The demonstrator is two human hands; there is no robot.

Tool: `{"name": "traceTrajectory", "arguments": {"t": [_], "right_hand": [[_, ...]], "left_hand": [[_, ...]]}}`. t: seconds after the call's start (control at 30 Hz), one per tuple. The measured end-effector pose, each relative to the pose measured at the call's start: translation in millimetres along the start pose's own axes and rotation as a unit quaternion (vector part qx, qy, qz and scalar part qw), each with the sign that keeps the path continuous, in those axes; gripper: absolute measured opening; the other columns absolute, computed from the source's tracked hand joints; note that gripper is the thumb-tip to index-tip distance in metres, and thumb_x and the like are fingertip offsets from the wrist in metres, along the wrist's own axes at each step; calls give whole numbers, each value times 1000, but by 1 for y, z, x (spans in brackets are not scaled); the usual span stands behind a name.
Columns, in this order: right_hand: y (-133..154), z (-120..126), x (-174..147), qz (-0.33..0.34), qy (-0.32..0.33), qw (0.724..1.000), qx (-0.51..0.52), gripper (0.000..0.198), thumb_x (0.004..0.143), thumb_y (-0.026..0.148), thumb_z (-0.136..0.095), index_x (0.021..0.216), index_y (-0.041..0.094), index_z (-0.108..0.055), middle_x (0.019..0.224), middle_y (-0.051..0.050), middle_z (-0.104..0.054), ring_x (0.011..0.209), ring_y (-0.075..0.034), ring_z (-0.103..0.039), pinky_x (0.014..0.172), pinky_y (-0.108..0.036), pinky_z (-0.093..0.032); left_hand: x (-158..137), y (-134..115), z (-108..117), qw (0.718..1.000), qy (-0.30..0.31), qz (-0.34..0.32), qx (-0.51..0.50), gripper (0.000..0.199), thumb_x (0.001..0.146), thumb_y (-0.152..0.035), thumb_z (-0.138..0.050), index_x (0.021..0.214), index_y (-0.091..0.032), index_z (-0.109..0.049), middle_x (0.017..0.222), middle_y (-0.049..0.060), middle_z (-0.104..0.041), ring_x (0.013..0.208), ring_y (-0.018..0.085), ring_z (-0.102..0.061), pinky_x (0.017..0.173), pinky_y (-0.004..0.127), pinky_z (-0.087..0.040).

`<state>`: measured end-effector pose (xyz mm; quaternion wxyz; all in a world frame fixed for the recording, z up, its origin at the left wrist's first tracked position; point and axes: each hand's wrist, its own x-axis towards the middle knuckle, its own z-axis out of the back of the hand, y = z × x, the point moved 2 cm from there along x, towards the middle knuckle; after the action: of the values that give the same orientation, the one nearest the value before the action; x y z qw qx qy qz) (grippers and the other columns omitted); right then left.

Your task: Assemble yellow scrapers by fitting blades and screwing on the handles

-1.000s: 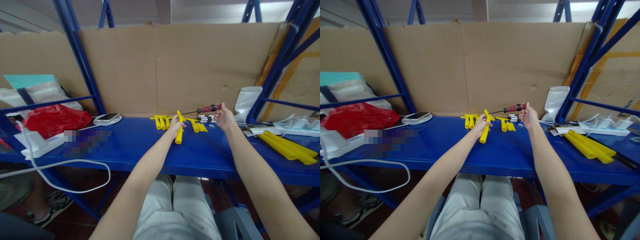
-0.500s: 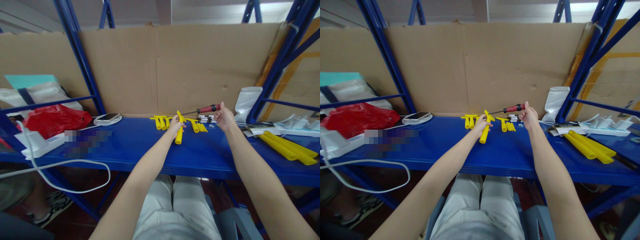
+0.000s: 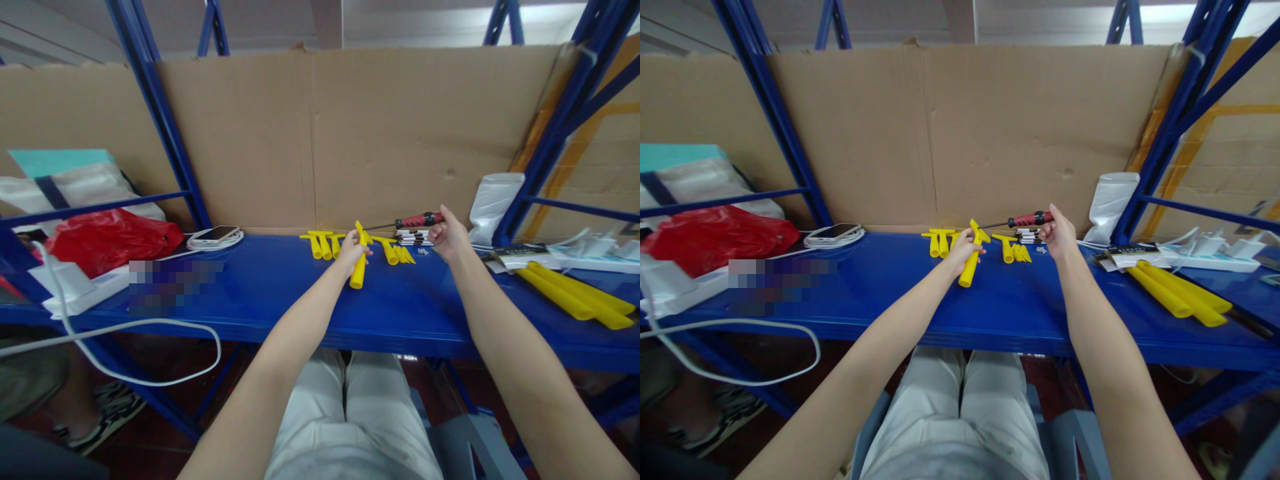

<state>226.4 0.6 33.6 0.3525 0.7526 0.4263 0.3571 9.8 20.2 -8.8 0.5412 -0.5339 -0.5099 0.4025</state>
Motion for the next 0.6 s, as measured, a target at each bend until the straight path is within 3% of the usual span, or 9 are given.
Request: {"name": "traceTrajectory", "arguments": {"t": [0.37,0.6], "right_hand": [[7,-16,-20,5,8,1000,-24,25,75,32,-68,72,19,-46,41,10,-39,34,-2,-36,35,-11,-31],[3,-11,-13,17,9,999,-27,37,71,40,-70,66,20,-39,40,12,-34,33,-2,-33,34,-13,-30]], "left_hand": [[-1,-1,1,1000,-11,-6,-6,68,69,2,-47,130,-26,-35,112,8,-56,59,8,-59,40,16,-39],[0,0,-1,1000,-10,5,-9,66,68,1,-51,127,-27,-39,111,6,-57,58,7,-60,43,17,-41]]}}
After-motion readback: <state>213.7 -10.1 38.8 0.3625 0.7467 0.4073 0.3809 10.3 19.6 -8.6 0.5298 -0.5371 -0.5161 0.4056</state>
